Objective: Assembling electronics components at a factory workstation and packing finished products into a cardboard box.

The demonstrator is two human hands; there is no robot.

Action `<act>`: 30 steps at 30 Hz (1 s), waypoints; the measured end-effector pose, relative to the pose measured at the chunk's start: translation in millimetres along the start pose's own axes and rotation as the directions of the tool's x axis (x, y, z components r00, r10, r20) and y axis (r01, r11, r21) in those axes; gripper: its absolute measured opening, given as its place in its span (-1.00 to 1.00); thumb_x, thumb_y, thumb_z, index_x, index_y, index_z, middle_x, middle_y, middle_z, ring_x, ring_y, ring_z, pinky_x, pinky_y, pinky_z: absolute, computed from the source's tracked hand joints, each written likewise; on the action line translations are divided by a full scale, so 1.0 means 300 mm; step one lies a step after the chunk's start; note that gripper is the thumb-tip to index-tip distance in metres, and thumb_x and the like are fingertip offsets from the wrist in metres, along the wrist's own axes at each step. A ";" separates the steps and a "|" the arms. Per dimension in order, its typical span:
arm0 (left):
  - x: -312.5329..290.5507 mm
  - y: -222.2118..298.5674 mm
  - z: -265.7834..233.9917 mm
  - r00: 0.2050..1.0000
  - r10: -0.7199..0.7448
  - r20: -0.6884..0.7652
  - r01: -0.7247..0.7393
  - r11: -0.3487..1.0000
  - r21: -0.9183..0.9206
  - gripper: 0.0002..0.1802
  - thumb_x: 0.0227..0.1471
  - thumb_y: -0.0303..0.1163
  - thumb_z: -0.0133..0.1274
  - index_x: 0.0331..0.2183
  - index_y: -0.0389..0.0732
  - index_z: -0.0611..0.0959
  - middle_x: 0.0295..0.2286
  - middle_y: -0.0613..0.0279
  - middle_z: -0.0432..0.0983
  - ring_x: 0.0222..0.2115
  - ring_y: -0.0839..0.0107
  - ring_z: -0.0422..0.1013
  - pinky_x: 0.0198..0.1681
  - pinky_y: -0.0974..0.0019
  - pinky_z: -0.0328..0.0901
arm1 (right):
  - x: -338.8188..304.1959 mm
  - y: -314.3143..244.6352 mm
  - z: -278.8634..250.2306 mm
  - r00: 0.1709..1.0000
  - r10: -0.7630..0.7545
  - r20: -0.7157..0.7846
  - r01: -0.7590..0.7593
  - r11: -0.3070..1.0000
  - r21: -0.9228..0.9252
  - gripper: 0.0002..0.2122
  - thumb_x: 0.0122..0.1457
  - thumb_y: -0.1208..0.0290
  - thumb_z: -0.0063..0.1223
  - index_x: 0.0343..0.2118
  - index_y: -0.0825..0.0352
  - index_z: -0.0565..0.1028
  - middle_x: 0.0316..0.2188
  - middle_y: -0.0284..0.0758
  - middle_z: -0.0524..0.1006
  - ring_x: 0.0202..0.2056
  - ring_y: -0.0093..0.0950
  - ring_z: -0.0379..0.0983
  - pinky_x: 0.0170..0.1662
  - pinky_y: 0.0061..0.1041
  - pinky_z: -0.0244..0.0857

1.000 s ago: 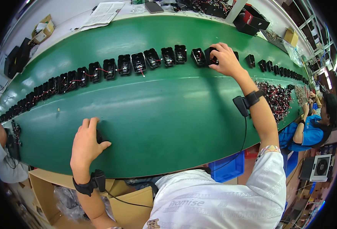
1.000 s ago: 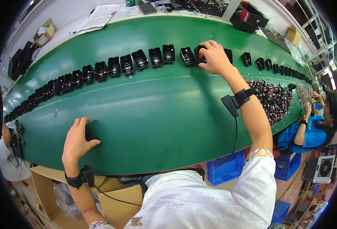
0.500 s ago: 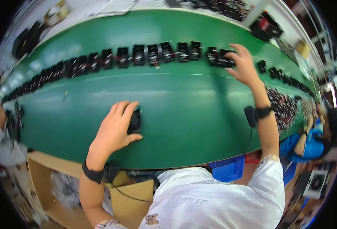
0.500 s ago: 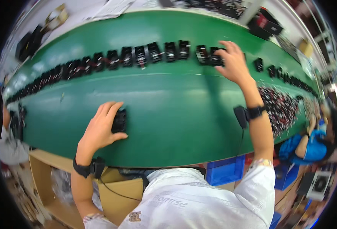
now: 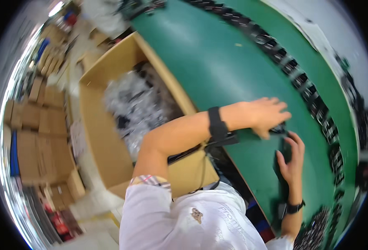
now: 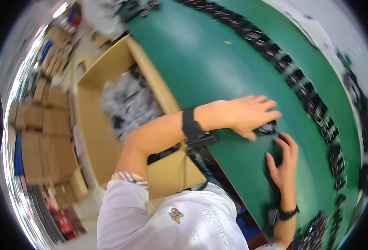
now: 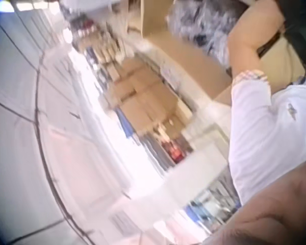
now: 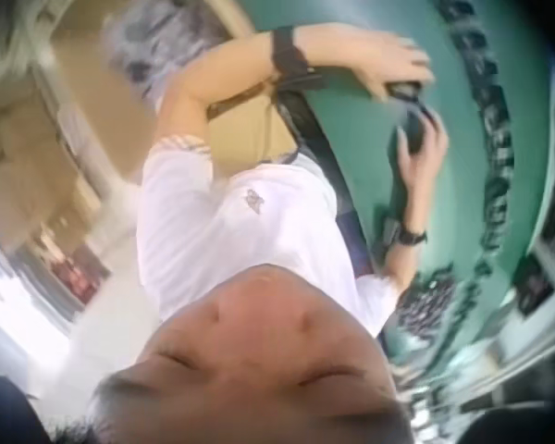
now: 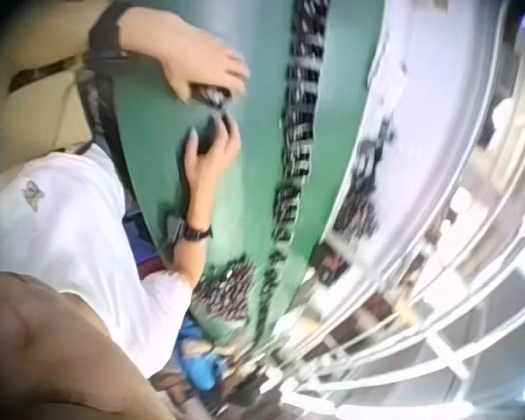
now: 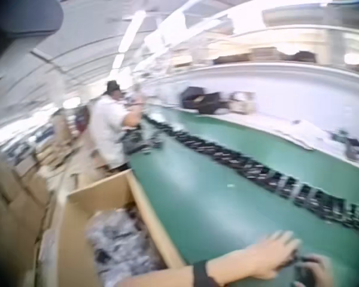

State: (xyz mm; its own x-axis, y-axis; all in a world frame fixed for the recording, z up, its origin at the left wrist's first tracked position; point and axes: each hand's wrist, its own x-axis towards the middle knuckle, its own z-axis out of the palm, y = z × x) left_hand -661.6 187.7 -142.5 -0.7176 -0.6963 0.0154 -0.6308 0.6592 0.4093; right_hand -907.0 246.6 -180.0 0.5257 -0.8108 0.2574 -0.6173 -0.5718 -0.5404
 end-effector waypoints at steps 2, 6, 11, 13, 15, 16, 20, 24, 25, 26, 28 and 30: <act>-0.115 -0.023 -0.072 0.988 -0.052 -0.147 0.049 0.998 -0.028 -0.35 -0.19 -0.28 0.24 -0.01 -0.20 0.43 -0.08 -0.04 0.40 -0.06 0.09 0.37 -0.02 0.14 0.32 | -0.005 -0.014 0.006 0.999 0.022 -0.030 -0.020 0.998 0.061 -0.65 -0.04 0.54 0.13 -0.12 0.37 0.42 0.04 -0.12 0.35 0.10 -0.15 0.26 0.15 -0.26 0.13; -0.439 -0.128 -0.309 0.804 -0.288 -0.521 0.210 0.956 -0.205 -0.67 -0.03 -0.28 0.17 -0.22 -0.24 0.59 -0.28 0.13 0.58 -0.28 0.29 0.53 -0.19 0.32 0.40 | -0.042 0.008 -0.001 0.998 0.051 -0.020 -0.051 0.998 0.021 -0.73 -0.02 0.56 0.09 -0.19 0.38 0.44 0.02 -0.13 0.38 0.09 -0.16 0.27 0.15 -0.27 0.12; -1.081 -0.347 -0.229 0.452 -0.853 -0.260 0.774 0.520 -0.361 -0.64 -0.04 -0.14 0.14 -0.38 -0.28 0.61 -0.45 0.10 0.59 -0.41 0.28 0.50 -0.29 0.26 0.38 | -0.032 0.009 0.005 0.999 0.036 -0.006 -0.036 0.999 -0.017 -0.75 -0.01 0.56 0.07 -0.21 0.37 0.45 0.04 -0.14 0.36 0.10 -0.17 0.26 0.15 -0.27 0.12; -1.291 -0.381 -0.107 0.178 -0.971 -0.160 0.983 0.184 -0.024 -0.61 -0.19 -0.13 0.15 -0.41 -0.27 0.64 -0.39 -0.08 0.59 -0.33 -0.02 0.51 -0.21 0.10 0.39 | -0.029 0.009 0.001 1.000 0.028 0.007 -0.028 1.000 -0.012 -0.76 0.00 0.57 0.07 -0.21 0.37 0.46 0.04 -0.14 0.36 0.10 -0.17 0.26 0.15 -0.27 0.12; -1.593 -0.465 0.104 -0.042 -0.997 -0.061 0.969 -0.055 0.241 -0.52 -0.19 -0.05 0.17 -0.38 -0.31 0.64 -0.34 -0.16 0.58 -0.27 -0.03 0.50 -0.16 0.05 0.38 | -0.027 0.013 -0.002 1.000 0.026 0.003 -0.026 1.000 0.007 -0.76 0.00 0.57 0.06 -0.21 0.37 0.46 0.05 -0.14 0.36 0.10 -0.17 0.26 0.15 -0.27 0.12; -1.606 -0.455 0.137 -0.044 -0.999 0.002 0.989 -0.044 0.138 -0.41 -0.22 -0.01 0.21 -0.29 -0.35 0.61 -0.29 -0.21 0.55 -0.22 -0.06 0.49 -0.12 0.05 0.37 | -0.032 0.013 0.000 0.999 0.035 -0.001 -0.035 0.999 -0.022 -0.76 0.00 0.58 0.06 -0.21 0.37 0.46 0.05 -0.14 0.36 0.10 -0.17 0.26 0.15 -0.27 0.12; -1.650 -0.400 0.350 -0.088 -0.994 -0.070 0.964 -0.067 -0.256 -0.04 -0.35 0.11 0.30 -0.06 -0.45 0.43 -0.14 -0.32 0.46 -0.11 -0.14 0.42 -0.03 0.07 0.33 | -0.043 0.009 -0.001 0.999 0.029 -0.013 -0.030 0.998 -0.052 -0.77 0.00 0.58 0.06 -0.21 0.38 0.45 0.04 -0.14 0.37 0.10 -0.17 0.27 0.15 -0.27 0.12; -1.507 -0.390 0.338 -0.153 -0.987 -0.044 0.984 -0.149 -0.095 0.09 -0.44 0.13 0.35 0.00 -0.44 0.36 -0.13 -0.32 0.45 -0.10 -0.14 0.42 -0.01 0.11 0.30 | -0.049 0.003 -0.004 0.999 0.049 -0.010 -0.049 0.998 -0.034 -0.77 0.00 0.58 0.05 -0.22 0.38 0.45 0.02 -0.13 0.38 0.08 -0.16 0.28 0.14 -0.26 0.13; -1.530 -0.413 0.346 -0.139 -0.989 -0.046 0.986 -0.134 -0.098 0.09 -0.44 0.13 0.35 0.00 -0.44 0.36 -0.13 -0.32 0.45 -0.10 -0.14 0.42 -0.01 0.11 0.30 | -0.051 -0.008 -0.016 0.999 0.049 -0.007 -0.049 0.998 -0.036 -0.77 0.00 0.59 0.05 -0.22 0.39 0.45 0.02 -0.13 0.38 0.08 -0.16 0.28 0.14 -0.26 0.14; -1.593 -0.432 0.368 -0.083 -0.995 -0.053 0.980 -0.072 -0.185 0.08 -0.46 0.09 0.37 0.00 -0.44 0.35 -0.15 -0.26 0.48 -0.14 -0.06 0.45 -0.07 0.14 0.33 | -0.054 -0.006 -0.018 0.999 0.047 -0.013 -0.047 0.998 -0.035 -0.77 0.00 0.59 0.05 -0.22 0.39 0.45 0.02 -0.13 0.38 0.08 -0.16 0.28 0.14 -0.26 0.14; -1.612 -0.436 0.373 -0.025 -0.998 -0.058 0.963 -0.008 -0.269 0.08 -0.48 0.05 0.39 0.00 -0.44 0.35 -0.18 -0.19 0.50 -0.19 0.01 0.48 -0.13 0.16 0.36 | -0.070 0.003 -0.018 0.999 0.040 -0.010 -0.040 0.999 -0.015 -0.77 0.00 0.59 0.05 -0.23 0.39 0.45 0.01 -0.12 0.38 0.07 -0.16 0.29 0.13 -0.26 0.14; -1.555 -0.405 0.291 0.086 -0.981 0.173 0.892 -0.001 -0.453 -0.09 -0.44 -0.07 0.41 -0.05 -0.34 0.43 -0.31 0.07 0.49 -0.35 0.28 0.43 -0.30 0.29 0.34 | -0.073 0.010 -0.017 0.999 0.047 -0.010 -0.048 0.999 -0.011 -0.78 0.00 0.59 0.05 -0.23 0.39 0.45 0.01 -0.12 0.39 0.06 -0.17 0.30 0.13 -0.27 0.14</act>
State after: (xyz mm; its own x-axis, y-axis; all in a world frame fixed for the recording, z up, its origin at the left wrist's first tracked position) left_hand -276.0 457.2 -278.8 0.5059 -0.6577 -0.5581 -0.5053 -0.7504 0.4262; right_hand -923.4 262.1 -183.0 0.4898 -0.8383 0.2397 -0.6480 -0.5339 -0.5431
